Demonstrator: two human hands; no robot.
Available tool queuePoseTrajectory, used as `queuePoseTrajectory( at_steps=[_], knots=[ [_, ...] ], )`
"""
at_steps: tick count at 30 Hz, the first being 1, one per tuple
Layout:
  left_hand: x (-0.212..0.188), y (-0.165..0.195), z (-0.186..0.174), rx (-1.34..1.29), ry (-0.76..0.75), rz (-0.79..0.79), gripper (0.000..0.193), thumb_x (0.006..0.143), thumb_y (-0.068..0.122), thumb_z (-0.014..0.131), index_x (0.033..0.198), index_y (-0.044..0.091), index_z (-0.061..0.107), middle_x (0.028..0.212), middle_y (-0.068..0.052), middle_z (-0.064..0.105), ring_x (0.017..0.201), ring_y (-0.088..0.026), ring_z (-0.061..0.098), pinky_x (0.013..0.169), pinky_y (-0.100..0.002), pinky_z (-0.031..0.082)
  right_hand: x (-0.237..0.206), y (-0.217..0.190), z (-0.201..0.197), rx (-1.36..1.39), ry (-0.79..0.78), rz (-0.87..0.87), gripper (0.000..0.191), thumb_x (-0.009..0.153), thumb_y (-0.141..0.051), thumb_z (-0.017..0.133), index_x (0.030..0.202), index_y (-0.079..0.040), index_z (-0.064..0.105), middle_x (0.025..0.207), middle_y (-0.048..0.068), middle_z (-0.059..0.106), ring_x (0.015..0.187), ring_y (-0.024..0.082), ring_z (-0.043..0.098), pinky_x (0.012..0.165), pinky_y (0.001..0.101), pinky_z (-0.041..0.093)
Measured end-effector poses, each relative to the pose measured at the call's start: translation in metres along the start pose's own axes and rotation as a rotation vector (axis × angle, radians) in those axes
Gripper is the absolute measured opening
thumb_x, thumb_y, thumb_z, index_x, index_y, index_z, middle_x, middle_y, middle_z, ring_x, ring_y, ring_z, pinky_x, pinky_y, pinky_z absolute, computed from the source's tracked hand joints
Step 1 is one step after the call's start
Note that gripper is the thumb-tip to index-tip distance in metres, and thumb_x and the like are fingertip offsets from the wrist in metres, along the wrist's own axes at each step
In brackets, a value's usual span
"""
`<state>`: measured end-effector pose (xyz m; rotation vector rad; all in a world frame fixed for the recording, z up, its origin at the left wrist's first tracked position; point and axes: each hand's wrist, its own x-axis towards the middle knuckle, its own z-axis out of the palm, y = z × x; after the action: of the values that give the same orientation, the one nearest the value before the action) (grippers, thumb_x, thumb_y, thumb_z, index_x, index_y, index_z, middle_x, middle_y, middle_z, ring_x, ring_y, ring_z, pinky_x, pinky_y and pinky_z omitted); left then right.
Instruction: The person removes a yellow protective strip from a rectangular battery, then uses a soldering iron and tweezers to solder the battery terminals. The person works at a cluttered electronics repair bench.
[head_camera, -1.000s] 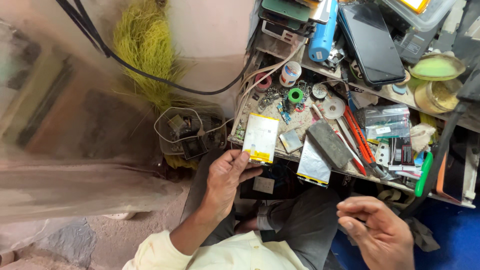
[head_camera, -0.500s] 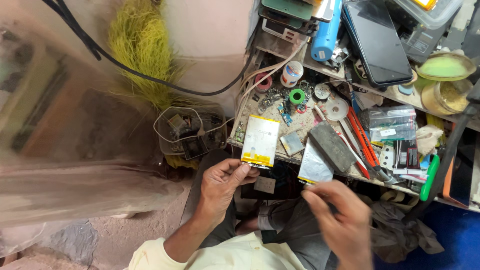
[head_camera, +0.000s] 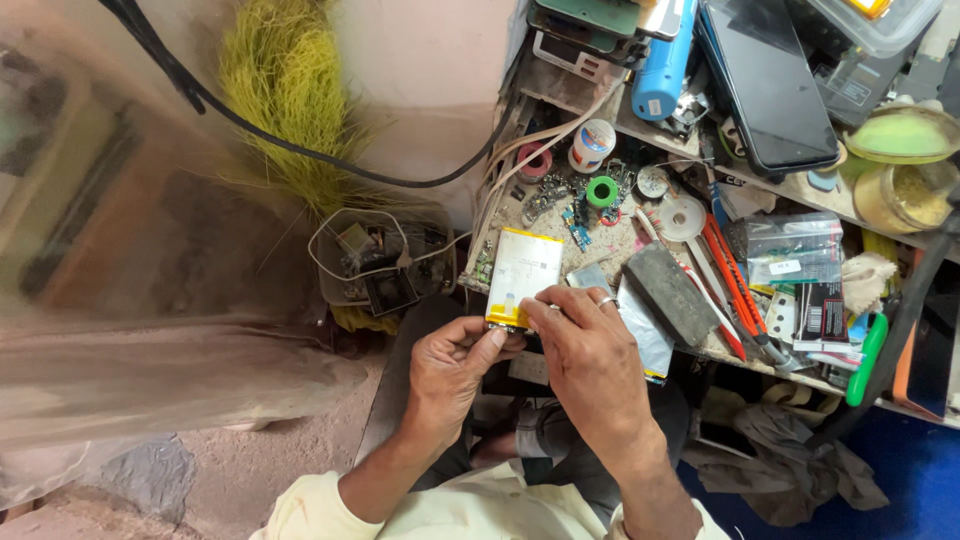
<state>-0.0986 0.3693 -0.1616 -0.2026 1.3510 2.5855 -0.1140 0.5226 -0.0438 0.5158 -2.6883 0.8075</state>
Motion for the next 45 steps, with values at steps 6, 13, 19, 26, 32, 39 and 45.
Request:
queuePoseTrajectory(
  at_steps=[6,13,19,26,32,39,45],
  knots=[
    [0.007,-0.003,0.003,-0.012,-0.031,0.005,0.021,0.098,0.007,0.067,0.114,-0.008,0.07,0.102,-0.012,0.076,0.093,-0.018,0.074,0.092,-0.035,0.061,0.003,0.008,-0.001,-0.011,-0.006,0.005,0.025,0.083,-0.001,0.072,0.107,-0.006,0.073,0.103,0.008,0.068,0.093,0.03,0.063,0.08,0.0417,0.053],
    [0.01,-0.009,0.008,-0.017,-0.02,0.001,0.021,0.098,0.006,0.065,0.115,-0.007,0.07,0.104,-0.011,0.076,0.094,-0.017,0.073,0.092,-0.033,0.06,0.002,0.012,-0.005,-0.026,-0.005,0.0,0.027,0.081,0.001,0.071,0.107,-0.006,0.072,0.103,0.009,0.067,0.093,0.031,0.063,0.08,0.0428,0.052],
    [0.008,-0.012,0.012,0.017,0.001,0.001,0.019,0.098,0.005,0.065,0.112,-0.008,0.07,0.103,-0.013,0.076,0.093,-0.018,0.074,0.093,-0.034,0.06,-0.007,0.02,-0.012,0.009,0.048,-0.003,0.026,0.083,0.002,0.071,0.108,-0.005,0.072,0.105,0.01,0.068,0.095,0.032,0.064,0.082,0.0418,0.054],
    [0.003,-0.01,0.01,0.042,-0.026,-0.02,0.022,0.095,0.004,0.066,0.115,-0.006,0.07,0.105,-0.014,0.077,0.098,-0.02,0.074,0.097,-0.036,0.059,-0.048,0.068,-0.078,-0.137,0.269,0.468,0.015,0.097,-0.011,0.07,0.109,-0.006,0.076,0.106,0.012,0.073,0.094,0.028,0.069,0.074,0.0359,0.058],
    [-0.007,-0.011,-0.007,0.067,-0.009,-0.032,0.023,0.093,0.002,0.067,0.115,-0.007,0.068,0.108,-0.016,0.076,0.101,-0.022,0.075,0.098,-0.038,0.06,-0.071,0.113,-0.108,-0.368,0.278,0.483,0.021,0.095,-0.017,0.076,0.111,-0.003,0.075,0.105,0.016,0.071,0.098,0.033,0.067,0.088,0.0425,0.052],
    [-0.023,0.0,-0.028,0.121,0.072,-0.036,0.023,0.093,0.001,0.066,0.114,-0.007,0.068,0.105,-0.016,0.076,0.098,-0.022,0.074,0.097,-0.038,0.059,-0.072,0.124,-0.106,-0.382,0.236,0.598,0.026,0.091,-0.02,0.078,0.11,-0.004,0.075,0.098,0.016,0.068,0.087,0.033,0.064,0.08,0.0426,0.051],
    [-0.034,0.043,-0.002,0.299,0.066,0.151,0.023,0.093,0.003,0.067,0.115,-0.005,0.068,0.104,-0.012,0.075,0.096,-0.015,0.074,0.09,-0.032,0.062,-0.082,0.093,-0.125,-0.185,0.478,0.598,0.021,0.104,-0.014,0.071,0.12,0.0,0.069,0.104,0.013,0.074,0.084,0.018,0.068,0.073,0.0316,0.053]
  ],
)
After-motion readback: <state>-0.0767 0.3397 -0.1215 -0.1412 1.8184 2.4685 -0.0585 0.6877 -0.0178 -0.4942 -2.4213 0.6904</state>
